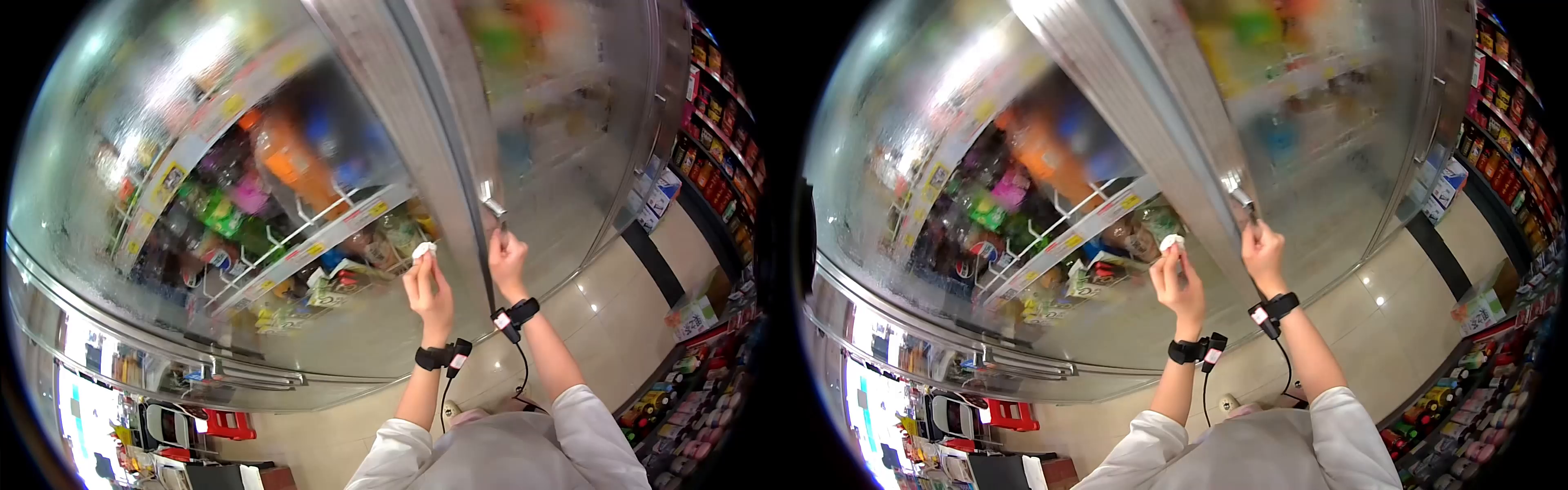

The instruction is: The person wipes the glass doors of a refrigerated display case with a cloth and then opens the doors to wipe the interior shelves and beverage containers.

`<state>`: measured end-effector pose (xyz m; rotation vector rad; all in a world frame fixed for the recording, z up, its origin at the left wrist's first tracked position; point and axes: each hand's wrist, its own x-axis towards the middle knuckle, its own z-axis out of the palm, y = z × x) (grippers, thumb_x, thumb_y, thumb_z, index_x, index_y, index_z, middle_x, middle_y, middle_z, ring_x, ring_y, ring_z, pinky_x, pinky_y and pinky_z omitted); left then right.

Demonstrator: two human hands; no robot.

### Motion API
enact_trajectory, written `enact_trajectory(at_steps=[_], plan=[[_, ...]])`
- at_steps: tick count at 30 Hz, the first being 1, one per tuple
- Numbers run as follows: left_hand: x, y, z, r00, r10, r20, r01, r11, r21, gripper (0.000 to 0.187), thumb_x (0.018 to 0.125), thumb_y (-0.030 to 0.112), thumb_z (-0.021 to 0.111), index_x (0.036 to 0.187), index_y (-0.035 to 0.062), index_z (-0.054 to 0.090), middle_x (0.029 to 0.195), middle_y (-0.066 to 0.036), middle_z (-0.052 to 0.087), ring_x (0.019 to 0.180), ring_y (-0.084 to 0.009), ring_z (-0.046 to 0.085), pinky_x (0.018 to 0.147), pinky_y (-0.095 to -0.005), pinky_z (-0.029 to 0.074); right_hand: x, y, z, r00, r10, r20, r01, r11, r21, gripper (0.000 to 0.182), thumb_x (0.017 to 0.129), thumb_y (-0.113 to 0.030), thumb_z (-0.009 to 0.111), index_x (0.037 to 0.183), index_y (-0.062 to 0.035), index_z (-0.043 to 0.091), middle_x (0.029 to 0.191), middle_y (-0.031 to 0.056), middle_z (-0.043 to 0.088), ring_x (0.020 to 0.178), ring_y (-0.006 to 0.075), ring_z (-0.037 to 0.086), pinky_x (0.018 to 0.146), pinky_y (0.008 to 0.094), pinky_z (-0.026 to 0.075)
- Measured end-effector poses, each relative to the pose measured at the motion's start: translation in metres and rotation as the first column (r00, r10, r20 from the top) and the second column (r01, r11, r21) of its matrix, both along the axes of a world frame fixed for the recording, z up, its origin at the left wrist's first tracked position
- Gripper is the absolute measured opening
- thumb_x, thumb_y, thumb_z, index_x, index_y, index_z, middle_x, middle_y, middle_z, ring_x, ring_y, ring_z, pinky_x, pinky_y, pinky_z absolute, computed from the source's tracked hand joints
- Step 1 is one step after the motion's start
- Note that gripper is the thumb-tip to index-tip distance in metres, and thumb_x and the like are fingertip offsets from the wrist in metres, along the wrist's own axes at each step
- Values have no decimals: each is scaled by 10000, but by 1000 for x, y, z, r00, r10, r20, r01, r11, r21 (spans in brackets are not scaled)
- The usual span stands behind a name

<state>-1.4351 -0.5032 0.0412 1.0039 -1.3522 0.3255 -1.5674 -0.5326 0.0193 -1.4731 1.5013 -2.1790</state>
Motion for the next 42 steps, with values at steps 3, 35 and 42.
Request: enact_trajectory(at_steps=[3,35,42], plan=[[-32,-7,-7,999,3,-33,-3,1000,7,319,745,-105,667,1041,12,647,915,-126,587,856,-258,605,756,-347,503,-3,2,4,993,120,3,-120,993,-20,185,827,-33,556,670,14,470,465,139,418,370,257,466,397,339,328],[372,113,-27,834,552,-22,-545,829,126,190,821,-84,573,999,-17,574,1085,-129,537,919,-233,571,738,-297,507,-28,-30,-46,971,13,239,-2,999,-45,374,930,-194,555,605,-66,421,536,-74,383,499,10,333,422,226,240],[380,119,-48,880,475,-5,-466,866,181,223,811,-99,582,1015,-10,567,1113,-123,511,906,-216,561,735,-294,505,-33,-33,-46,971,-148,186,149,989,7,384,915,-198,566,586,-76,408,563,-70,384,529,15,359,445,214,291]])
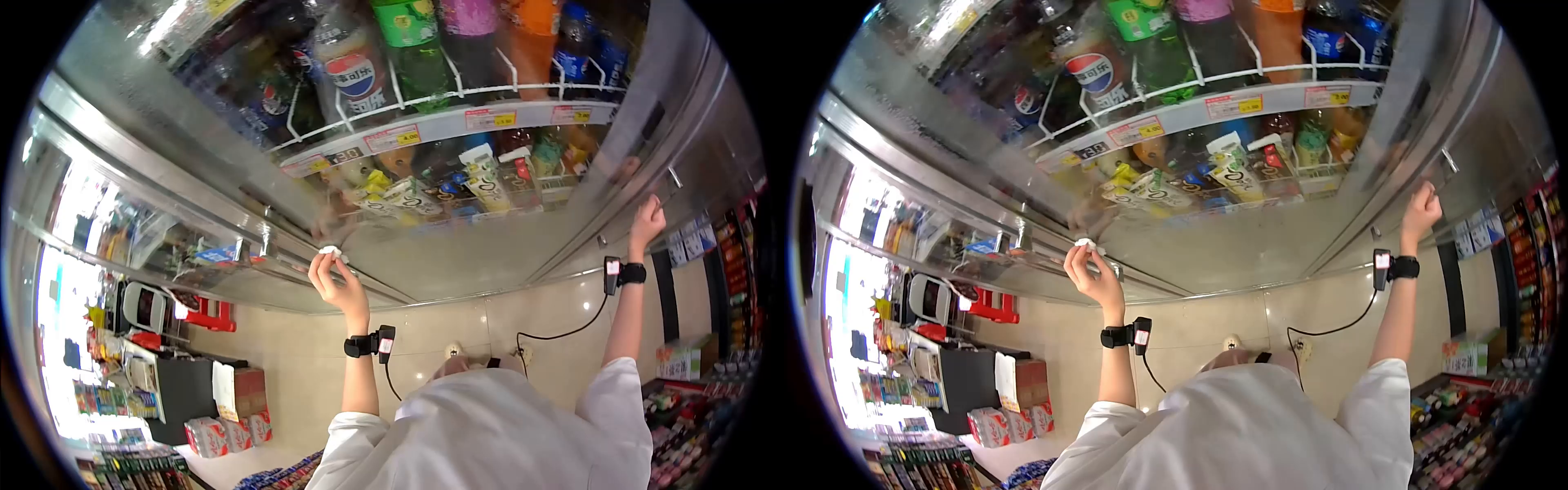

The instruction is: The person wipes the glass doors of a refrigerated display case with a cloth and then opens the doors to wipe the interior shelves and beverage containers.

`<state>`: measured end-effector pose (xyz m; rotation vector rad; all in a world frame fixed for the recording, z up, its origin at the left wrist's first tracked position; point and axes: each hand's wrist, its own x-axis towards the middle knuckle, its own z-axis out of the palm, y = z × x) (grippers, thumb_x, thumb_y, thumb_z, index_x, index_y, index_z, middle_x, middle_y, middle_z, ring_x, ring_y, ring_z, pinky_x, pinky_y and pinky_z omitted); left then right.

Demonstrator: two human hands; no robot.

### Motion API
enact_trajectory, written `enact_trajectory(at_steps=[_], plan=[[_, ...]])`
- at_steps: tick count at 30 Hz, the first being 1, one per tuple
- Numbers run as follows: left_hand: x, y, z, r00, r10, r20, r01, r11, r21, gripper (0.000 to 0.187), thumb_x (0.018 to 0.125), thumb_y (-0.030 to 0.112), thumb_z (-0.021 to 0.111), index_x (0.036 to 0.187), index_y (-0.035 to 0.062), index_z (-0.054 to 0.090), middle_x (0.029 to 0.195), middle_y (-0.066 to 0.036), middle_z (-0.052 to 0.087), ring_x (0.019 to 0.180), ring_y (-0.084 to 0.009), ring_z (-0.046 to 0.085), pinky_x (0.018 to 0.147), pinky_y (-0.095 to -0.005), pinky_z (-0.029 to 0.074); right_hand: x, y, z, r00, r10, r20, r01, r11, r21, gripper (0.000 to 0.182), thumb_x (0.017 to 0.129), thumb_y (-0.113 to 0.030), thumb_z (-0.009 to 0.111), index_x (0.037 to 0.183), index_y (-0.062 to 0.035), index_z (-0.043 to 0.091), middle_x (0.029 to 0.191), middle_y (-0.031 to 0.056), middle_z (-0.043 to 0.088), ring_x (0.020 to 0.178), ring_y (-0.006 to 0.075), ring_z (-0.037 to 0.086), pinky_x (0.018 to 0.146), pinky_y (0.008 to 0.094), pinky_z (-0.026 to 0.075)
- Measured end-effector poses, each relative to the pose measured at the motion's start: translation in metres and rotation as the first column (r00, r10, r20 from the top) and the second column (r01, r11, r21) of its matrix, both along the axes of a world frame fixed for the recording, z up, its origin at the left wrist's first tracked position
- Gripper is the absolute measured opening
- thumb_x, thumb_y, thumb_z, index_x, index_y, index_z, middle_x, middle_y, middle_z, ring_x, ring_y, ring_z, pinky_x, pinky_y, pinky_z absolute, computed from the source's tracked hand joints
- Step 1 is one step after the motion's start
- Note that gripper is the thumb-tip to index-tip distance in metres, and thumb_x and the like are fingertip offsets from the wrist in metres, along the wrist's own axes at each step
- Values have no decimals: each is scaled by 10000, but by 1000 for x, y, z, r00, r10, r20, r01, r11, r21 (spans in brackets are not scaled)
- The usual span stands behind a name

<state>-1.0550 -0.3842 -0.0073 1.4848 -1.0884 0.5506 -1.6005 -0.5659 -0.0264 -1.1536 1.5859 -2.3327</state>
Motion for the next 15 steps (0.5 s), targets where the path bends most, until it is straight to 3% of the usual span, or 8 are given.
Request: enact_trajectory(at_steps=[7,10,12,15], plan=[[-13,-5,-31,977,-110,-185,108,994,-20,257,800,-109,588,1032,-11,539,1150,-137,447,990,-252,522,767,-329,481,6,5,7,993,63,97,-62,998,-11,384,912,-180,570,586,-118,376,536,-77,390,465,10,352,414,203,235],[-25,-10,-30,969,-97,-226,86,995,-57,295,794,-106,597,1061,-4,526,1163,-138,433,1004,-250,505,796,-333,461,10,8,10,993,51,105,-50,999,-13,320,908,-169,573,623,-70,466,549,-69,407,467,12,357,414,204,241],[-36,-14,-29,974,-124,-188,116,992,-54,311,784,-114,602,1065,-1,533,1170,-138,426,1013,-249,501,786,-337,467,12,8,11,991,41,124,-41,999,-1,297,902,-169,576,642,-35,518,559,-64,421,488,19,366,428,213,262],[-60,-24,-30,977,-213,-19,212,977,-40,330,757,-118,628,1056,6,568,1132,-137,461,984,-255,516,778,-340,474,-2,-4,-8,999,-31,-6,31,999,-17,189,928,-180,550,839,-31,624,554,-94,368,445,4,314,406,196,201]])
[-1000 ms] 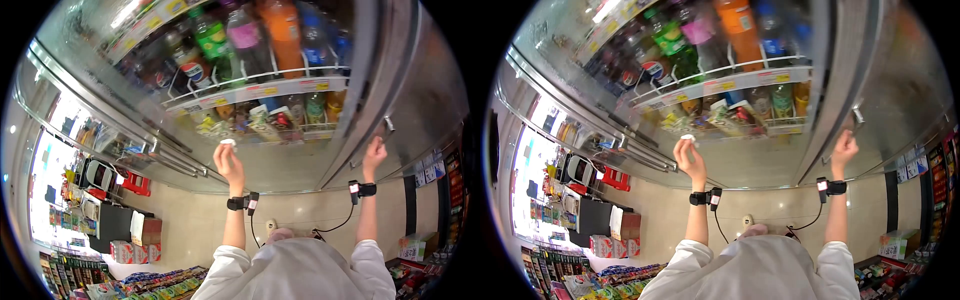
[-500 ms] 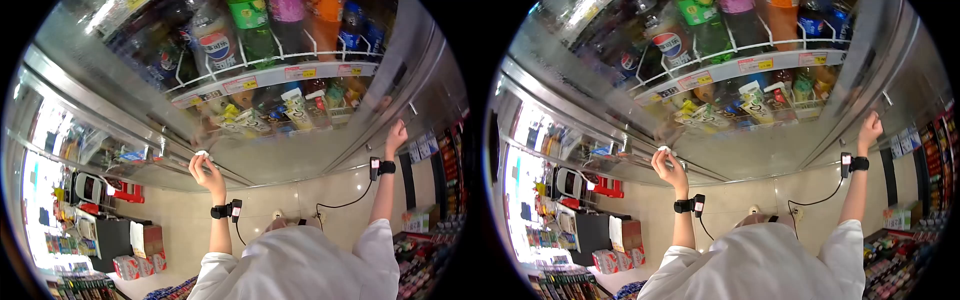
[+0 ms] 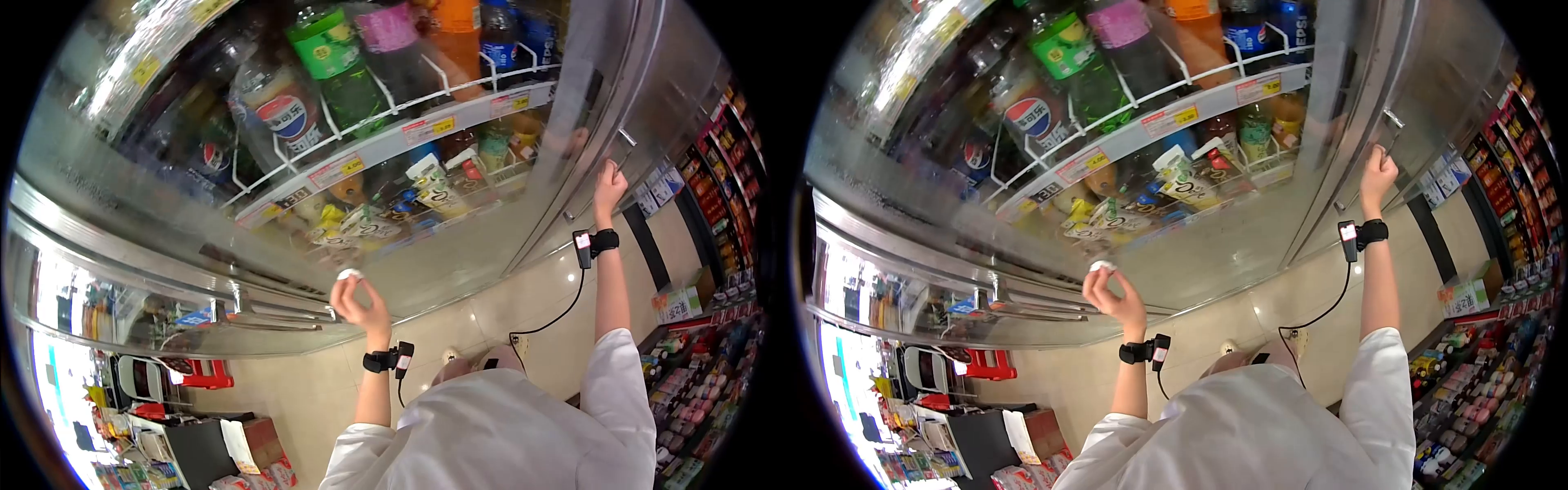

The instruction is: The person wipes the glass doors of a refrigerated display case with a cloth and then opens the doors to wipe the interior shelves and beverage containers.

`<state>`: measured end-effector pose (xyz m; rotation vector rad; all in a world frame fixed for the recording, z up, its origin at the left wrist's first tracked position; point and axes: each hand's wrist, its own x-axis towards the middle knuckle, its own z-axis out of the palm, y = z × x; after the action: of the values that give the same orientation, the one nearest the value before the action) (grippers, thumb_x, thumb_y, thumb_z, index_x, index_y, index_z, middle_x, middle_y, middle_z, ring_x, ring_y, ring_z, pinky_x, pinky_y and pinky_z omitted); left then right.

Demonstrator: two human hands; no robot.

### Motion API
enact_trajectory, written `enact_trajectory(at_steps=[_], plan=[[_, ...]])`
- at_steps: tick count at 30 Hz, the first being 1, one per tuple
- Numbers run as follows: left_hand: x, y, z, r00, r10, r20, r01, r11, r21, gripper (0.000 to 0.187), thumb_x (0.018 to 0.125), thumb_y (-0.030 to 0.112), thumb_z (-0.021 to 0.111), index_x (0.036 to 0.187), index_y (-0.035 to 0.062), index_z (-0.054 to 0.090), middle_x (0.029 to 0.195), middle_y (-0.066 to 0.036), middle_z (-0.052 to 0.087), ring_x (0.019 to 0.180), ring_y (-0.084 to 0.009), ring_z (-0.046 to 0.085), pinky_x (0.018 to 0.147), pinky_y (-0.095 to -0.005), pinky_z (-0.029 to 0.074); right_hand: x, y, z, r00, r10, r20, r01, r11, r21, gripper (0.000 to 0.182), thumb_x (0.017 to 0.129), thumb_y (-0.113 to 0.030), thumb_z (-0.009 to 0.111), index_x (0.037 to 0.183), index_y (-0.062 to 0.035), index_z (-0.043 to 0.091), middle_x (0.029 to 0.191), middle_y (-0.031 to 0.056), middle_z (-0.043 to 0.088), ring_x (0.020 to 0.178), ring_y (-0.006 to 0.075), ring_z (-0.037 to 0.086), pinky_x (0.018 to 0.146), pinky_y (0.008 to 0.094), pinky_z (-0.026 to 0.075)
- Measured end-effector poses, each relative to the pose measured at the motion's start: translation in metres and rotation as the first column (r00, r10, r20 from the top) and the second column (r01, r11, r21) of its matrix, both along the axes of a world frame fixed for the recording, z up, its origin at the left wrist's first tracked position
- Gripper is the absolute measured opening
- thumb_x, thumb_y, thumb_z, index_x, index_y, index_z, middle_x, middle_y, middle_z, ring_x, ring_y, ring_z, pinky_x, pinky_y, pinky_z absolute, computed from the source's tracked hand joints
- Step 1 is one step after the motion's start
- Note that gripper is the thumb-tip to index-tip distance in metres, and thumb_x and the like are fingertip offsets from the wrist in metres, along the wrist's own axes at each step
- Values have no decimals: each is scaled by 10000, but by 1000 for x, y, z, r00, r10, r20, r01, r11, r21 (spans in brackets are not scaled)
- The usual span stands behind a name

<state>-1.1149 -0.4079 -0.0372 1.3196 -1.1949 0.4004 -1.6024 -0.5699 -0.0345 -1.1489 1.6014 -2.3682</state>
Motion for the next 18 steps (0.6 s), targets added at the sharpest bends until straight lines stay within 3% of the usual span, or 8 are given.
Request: enact_trajectory(at_steps=[2,3,8,9,10,15,18], plan=[[-29,-8,12,989,-26,145,25,1000,4,319,752,-110,637,1045,-1,574,1096,-132,482,964,-255,527,795,-328,468,-2,-1,-5,1000,-11,-4,11,1000,17,187,925,-174,549,859,-23,635,560,-95,385,461,4,324,416,198,215],[-44,-15,12,994,-43,104,48,998,-47,323,740,-111,645,1035,18,608,1040,-123,529,956,-262,545,788,-340,481,-2,-1,-6,999,-30,-17,30,999,25,189,924,-174,550,848,-23,635,560,-94,391,465,5,327,418,200,220],[-121,-48,13,886,-370,280,365,928,72,346,705,-107,649,1031,6,624,1048,-134,556,925,-280,581,768,-348,501,13,9,8,981,-150,-126,159,986,59,254,900,-172,569,703,-17,602,559,-72,416,506,25,352,443,232,268],[-139,-53,15,852,-426,303,416,904,102,352,699,-106,648,1033,2,626,1051,-138,559,918,-286,586,767,-349,503,14,8,9,981,-152,-121,159,986,53,309,895,-170,572,629,-17,534,552,-64,414,515,31,349,448,245,280],[-157,-57,15,817,-482,317,455,876,161,365,701,-105,637,1051,-2,616,1064,-142,555,919,-291,585,766,-355,504,26,13,22,980,-167,-109,172,985,31,447,897,-197,572,575,0,335,503,14,294,523,86,275,442,336,230],[-246,-86,-4,646,-660,382,525,749,406,552,685,-49,540,1234,-56,478,1203,-177,506,1032,-324,540,815,-360,496,37,25,35,978,-133,-159,144,988,62,421,899,-172,562,577,5,357,489,72,301,504,100,269,436,348,229],[-280,-90,-13,654,-656,377,529,753,391,599,672,-68,527,1265,-52,443,1235,-182,484,1065,-340,519,840,-372,486,40,32,45,980,-54,-189,60,998,27,331,881,-120,550,609,7,411,498,105,311,494,109,285,433,353,255]])
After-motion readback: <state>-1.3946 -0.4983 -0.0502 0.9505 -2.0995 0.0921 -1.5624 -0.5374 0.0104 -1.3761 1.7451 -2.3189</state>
